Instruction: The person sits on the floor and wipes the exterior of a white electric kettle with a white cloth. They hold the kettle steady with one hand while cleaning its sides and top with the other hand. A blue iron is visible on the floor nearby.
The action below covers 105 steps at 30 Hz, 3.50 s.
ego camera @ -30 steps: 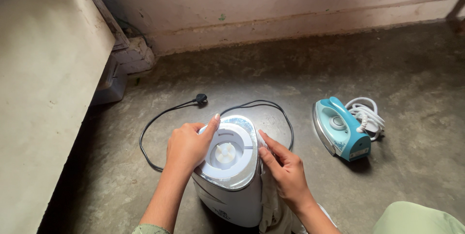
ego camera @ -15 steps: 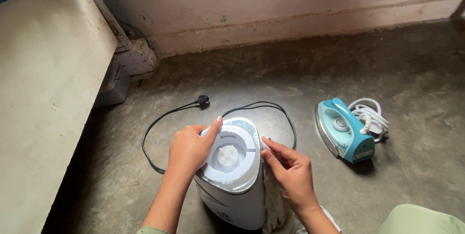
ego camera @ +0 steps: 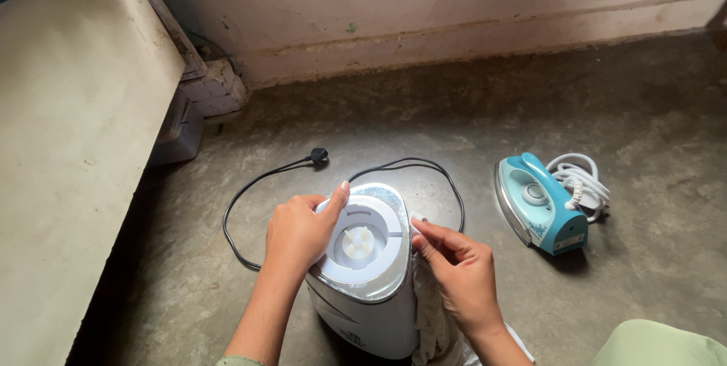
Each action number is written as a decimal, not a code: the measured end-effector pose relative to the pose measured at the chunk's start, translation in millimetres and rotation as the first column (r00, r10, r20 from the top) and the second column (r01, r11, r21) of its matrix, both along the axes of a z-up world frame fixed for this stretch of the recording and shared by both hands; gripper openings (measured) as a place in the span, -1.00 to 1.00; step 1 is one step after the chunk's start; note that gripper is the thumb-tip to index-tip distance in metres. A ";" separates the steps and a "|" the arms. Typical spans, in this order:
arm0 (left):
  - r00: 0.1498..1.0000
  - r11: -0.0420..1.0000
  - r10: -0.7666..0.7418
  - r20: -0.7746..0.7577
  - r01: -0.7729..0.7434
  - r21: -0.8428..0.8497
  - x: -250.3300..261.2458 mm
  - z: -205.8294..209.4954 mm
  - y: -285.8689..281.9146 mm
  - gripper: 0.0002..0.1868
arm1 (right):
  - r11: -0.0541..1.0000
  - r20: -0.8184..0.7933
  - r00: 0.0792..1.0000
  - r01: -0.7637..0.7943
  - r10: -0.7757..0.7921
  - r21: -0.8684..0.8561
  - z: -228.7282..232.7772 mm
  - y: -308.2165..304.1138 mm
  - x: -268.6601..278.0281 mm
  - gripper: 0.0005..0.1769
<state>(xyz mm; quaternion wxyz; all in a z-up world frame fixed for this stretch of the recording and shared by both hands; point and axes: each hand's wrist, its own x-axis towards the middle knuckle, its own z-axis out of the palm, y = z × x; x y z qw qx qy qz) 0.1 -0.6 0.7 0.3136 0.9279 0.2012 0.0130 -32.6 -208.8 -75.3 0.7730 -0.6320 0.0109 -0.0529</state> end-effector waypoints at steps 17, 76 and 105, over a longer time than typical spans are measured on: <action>1.000 1.000 0.011 -0.016 -0.012 -0.015 -1.8 3.2 -2.1 -0.29 | 0.994 0.070 0.995 -0.068 0.074 -0.087 5.9 6.0 53.2 -0.74; 0.951 0.995 0.081 0.300 -0.062 -0.073 -7.4 -17.4 2.8 -0.51 | 0.932 -0.155 0.919 -0.358 0.363 0.061 -127.0 3.8 -25.1 0.12; 0.734 0.663 0.166 0.658 0.412 -0.626 -51.8 -126.0 18.6 -0.12 | 0.945 -0.064 0.946 -0.312 0.319 0.098 -107.7 11.0 -50.2 0.12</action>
